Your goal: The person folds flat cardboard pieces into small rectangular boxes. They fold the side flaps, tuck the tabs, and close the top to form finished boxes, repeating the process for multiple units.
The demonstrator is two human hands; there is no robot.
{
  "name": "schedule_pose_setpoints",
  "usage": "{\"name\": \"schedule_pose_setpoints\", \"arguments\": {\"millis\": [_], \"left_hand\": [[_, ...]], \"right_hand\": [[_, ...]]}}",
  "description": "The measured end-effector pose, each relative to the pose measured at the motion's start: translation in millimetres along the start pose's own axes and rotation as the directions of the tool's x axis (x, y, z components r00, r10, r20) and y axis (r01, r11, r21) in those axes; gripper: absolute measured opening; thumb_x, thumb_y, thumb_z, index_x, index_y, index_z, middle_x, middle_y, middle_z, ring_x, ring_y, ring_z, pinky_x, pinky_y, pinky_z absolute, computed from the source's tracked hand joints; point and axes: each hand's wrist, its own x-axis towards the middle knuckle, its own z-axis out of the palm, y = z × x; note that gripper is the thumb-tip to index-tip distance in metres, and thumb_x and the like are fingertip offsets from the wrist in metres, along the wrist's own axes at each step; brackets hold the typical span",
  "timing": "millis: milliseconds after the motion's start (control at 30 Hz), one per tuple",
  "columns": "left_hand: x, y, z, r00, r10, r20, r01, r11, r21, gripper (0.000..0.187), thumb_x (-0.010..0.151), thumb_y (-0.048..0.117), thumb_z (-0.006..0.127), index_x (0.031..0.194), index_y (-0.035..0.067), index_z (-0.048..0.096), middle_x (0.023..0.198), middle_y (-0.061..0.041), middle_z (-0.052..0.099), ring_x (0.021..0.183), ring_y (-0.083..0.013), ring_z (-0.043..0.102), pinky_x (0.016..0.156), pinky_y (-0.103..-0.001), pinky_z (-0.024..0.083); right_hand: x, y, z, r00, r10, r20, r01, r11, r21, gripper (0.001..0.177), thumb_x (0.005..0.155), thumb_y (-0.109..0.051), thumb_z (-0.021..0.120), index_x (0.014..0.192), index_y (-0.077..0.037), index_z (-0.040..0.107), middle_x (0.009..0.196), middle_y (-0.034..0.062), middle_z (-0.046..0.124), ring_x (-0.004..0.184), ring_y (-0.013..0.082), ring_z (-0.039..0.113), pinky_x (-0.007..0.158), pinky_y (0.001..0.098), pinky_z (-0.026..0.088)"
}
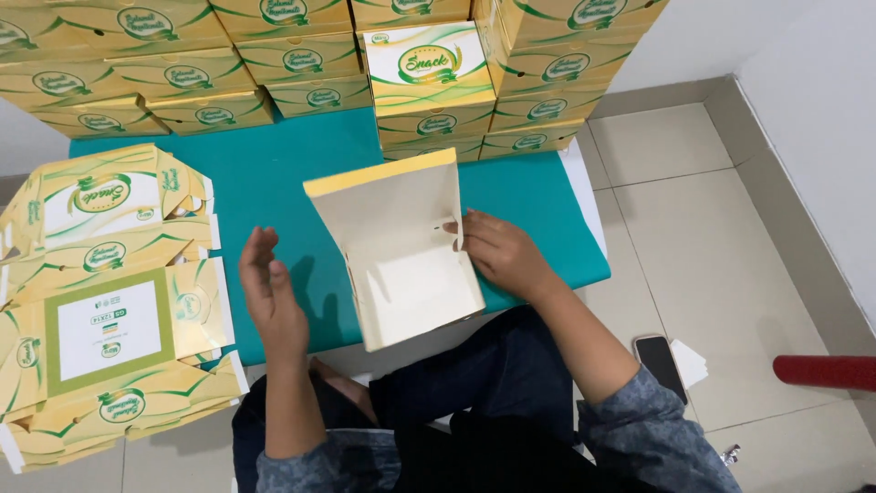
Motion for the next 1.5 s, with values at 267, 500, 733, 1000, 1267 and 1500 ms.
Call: {"name": "schedule_pose_setpoints", "arguments": {"millis": [267, 500, 733, 1000, 1267, 1500], "left_hand": [[-10, 26, 24, 0.869, -0.224, 0.441, 0.252, 0.968, -0.005, 0.102, 0.085, 0.059, 0.052, 0.148, -0.001, -0.002, 0.149, -0.037, 0.006, 0.135, -0.0567, 0.005, 0.106, -0.072, 0.006], [6, -6, 39, 0.907, -0.086, 0.411, 0.204, 0.946, -0.253, 0.064, 0.1, 0.012, 0.039, 0.153, 0.013, 0.003, 0.159, -0.014, 0.002, 0.144, -0.0364, -0.003, 0.115, -0.055, -0.002], [17, -17, 41, 0.894, -0.036, 0.446, 0.185, 0.937, -0.295, 0.068, 0.098, 0.017, 0.043, 0.153, 0.013, 0.002, 0.158, -0.017, 0.004, 0.144, -0.0378, 0.001, 0.116, -0.055, 0.0], [20, -24, 26, 0.87, -0.102, 0.482, 0.294, 0.892, -0.343, 0.068, 0.096, 0.024, 0.047, 0.151, 0.007, 0.01, 0.155, -0.023, 0.013, 0.143, -0.0426, 0.007, 0.115, -0.057, 0.006], [8, -44, 29, 0.881, -0.103, 0.461, 0.27, 0.911, -0.311, 0.078, 0.088, 0.018, 0.058, 0.149, 0.006, 0.012, 0.155, -0.021, 0.017, 0.143, -0.0406, 0.011, 0.117, -0.055, 0.007], [8, -36, 28, 0.891, -0.02, 0.453, 0.191, 0.922, -0.336, 0.074, 0.086, 0.013, 0.058, 0.148, 0.008, 0.019, 0.153, -0.017, 0.027, 0.143, -0.0362, 0.017, 0.117, -0.054, 0.011]], "right_hand": [[5, -9, 4, 0.921, 0.381, 0.084, -0.39, 0.893, 0.223, 0.015, 0.094, -0.006, 0.052, 0.094, -0.004, 0.067, 0.105, 0.0103, 0.068, 0.102, 0.0314, 0.063, 0.091, 0.0461, 0.05], [-1, 3, 15, 0.771, 0.627, 0.112, -0.589, 0.635, 0.5, 0.023, 0.096, -0.003, 0.038, 0.102, -0.007, 0.059, 0.101, 0.0097, 0.063, 0.094, 0.0245, 0.063, 0.084, 0.0394, 0.052], [34, -1, 10, 0.721, 0.647, 0.247, -0.677, 0.585, 0.447, 0.059, 0.1, -0.033, 0.045, 0.144, 0.001, 0.025, 0.13, 0.0288, 0.044, 0.109, 0.0423, 0.054, 0.091, 0.054, 0.045], [28, 12, -1, 0.774, 0.578, 0.256, -0.616, 0.597, 0.514, 0.044, 0.095, -0.01, 0.054, 0.137, -0.001, 0.046, 0.131, 0.0186, 0.053, 0.122, 0.0338, 0.05, 0.103, 0.0512, 0.039], [10, 14, -3, 0.794, 0.527, 0.302, -0.593, 0.566, 0.572, 0.045, 0.091, -0.006, 0.053, 0.136, 0.001, 0.047, 0.134, 0.0177, 0.05, 0.125, 0.0344, 0.047, 0.105, 0.0522, 0.037], [9, 7, -2, 0.828, 0.491, 0.271, -0.539, 0.562, 0.627, 0.046, 0.088, -0.001, 0.054, 0.133, 0.005, 0.047, 0.137, 0.0232, 0.047, 0.129, 0.0408, 0.042, 0.105, 0.0563, 0.035]]}}
